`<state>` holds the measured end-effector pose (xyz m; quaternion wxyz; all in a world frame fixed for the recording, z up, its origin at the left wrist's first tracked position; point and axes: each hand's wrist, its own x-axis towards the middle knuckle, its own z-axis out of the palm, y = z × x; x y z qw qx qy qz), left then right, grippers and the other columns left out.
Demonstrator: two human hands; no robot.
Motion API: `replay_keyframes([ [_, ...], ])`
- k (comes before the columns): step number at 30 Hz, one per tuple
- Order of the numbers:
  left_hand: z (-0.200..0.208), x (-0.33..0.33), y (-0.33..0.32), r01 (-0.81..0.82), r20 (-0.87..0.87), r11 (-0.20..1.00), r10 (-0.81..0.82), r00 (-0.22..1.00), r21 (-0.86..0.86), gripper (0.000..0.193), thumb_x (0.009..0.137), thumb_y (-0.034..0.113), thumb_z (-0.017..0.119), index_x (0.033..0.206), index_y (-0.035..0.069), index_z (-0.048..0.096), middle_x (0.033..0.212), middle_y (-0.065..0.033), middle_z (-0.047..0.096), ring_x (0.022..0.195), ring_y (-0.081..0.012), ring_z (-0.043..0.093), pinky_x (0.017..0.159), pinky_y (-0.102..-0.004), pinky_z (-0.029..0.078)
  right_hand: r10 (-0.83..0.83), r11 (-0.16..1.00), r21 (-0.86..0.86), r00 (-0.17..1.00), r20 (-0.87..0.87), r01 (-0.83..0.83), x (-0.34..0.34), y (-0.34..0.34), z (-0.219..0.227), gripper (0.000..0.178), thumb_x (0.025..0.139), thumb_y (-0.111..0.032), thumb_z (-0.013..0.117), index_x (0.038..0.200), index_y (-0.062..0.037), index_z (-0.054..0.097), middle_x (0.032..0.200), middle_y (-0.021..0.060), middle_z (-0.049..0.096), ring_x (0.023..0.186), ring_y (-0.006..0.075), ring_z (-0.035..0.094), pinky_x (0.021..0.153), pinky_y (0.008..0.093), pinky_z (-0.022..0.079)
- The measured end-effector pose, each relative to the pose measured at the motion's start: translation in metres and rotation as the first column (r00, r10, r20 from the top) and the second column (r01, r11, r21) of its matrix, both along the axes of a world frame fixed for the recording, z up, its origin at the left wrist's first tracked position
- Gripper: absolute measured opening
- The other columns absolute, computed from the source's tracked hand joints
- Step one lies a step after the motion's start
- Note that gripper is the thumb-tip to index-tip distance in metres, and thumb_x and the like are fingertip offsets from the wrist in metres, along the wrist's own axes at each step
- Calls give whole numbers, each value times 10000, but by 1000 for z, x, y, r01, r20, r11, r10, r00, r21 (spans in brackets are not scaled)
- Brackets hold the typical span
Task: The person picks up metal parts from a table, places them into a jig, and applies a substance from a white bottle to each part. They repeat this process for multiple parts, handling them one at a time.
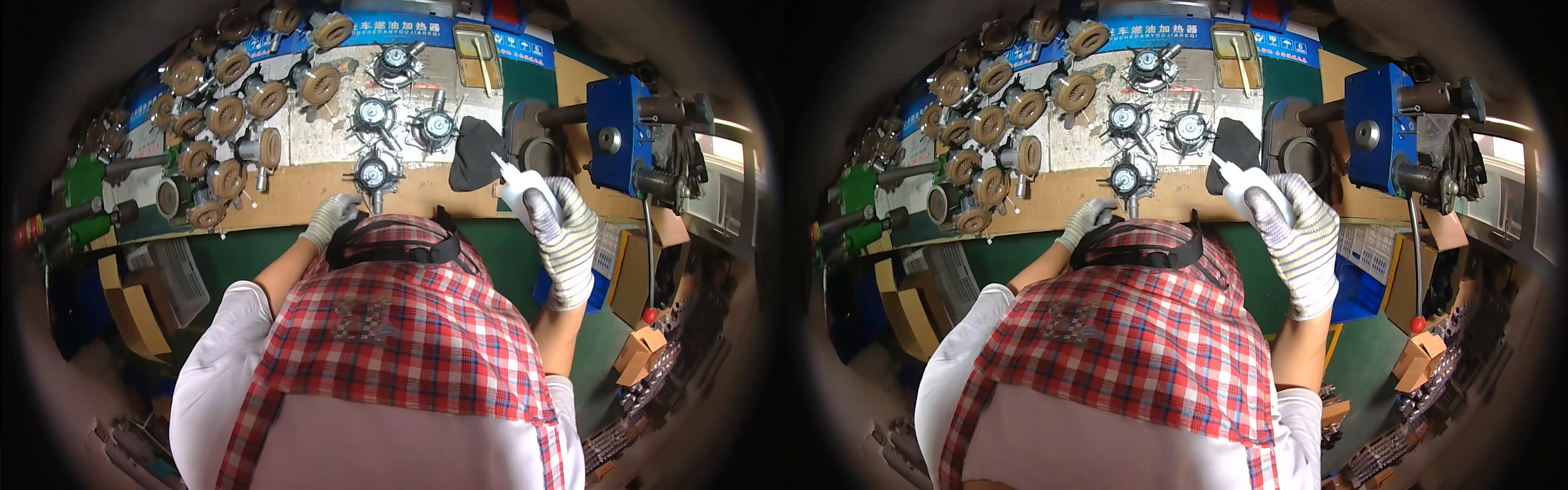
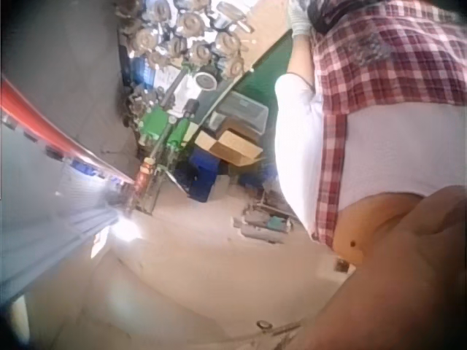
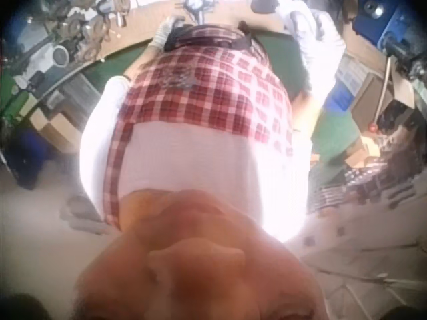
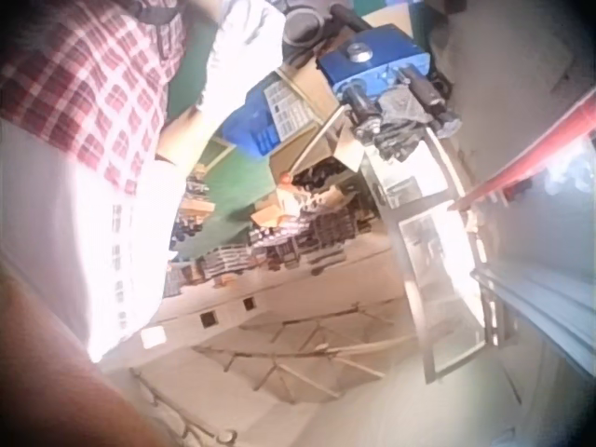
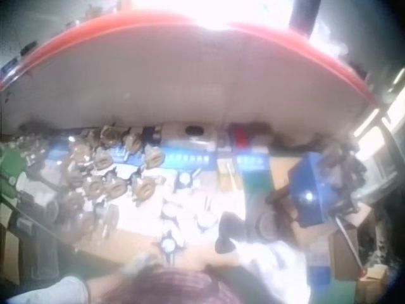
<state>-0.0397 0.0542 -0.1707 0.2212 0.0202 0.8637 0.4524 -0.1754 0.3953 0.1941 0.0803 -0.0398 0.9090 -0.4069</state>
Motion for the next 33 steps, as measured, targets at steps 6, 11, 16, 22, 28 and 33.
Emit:
replay_keyframes([
  [6,41,-10,81,-60,2,807,76,997,-587,732,777,569,704,1232,19,540,1139,-225,595,1049,-373,601,876,-489,497,195,980,-40,981,9,-194,-25,7,3,316,865,-311,737,938,-7,692,748,111,656,662,170,606,673,312,499],
  [11,34,-23,111,-186,26,730,268,963,-658,580,784,387,686,1213,28,535,1015,-198,651,939,-362,648,802,-491,523,285,956,-69,958,-2,-285,-36,12,0,336,856,-337,737,932,-12,692,733,115,651,652,172,602,654,314,491],
  [16,35,-19,108,-259,247,842,408,879,-473,689,768,200,637,1402,57,410,1026,-261,675,920,-418,668,808,-506,523,324,943,-54,944,-57,-327,-38,24,4,343,841,-342,748,915,-13,686,714,127,646,642,187,612,642,324,492],
  [22,86,-39,62,-426,275,901,431,860,-79,378,928,344,612,1052,-14,622,838,-142,660,707,-242,623,672,-373,509,291,942,-187,956,46,-278,-31,32,13,310,856,-290,736,947,2,683,740,120,669,679,163,661,648,307,514],
  [28,162,-47,37,-869,772,477,500,392,133,233,956,337,608,991,112,660,832,-6,686,563,-108,566,478,-260,434,368,906,-141,906,-209,-400,-23,30,6,323,869,-304,722,947,5,674,759,84,669,696,129,645,654,286,515],
  [33,245,-21,23,-562,398,777,438,806,284,379,971,370,581,1136,36,653,960,-77,725,771,-162,677,691,-290,535,463,856,-161,867,-185,-491,-9,16,13,258,837,-233,756,979,-27,693,821,132,673,749,283,678,684,320,523],
])
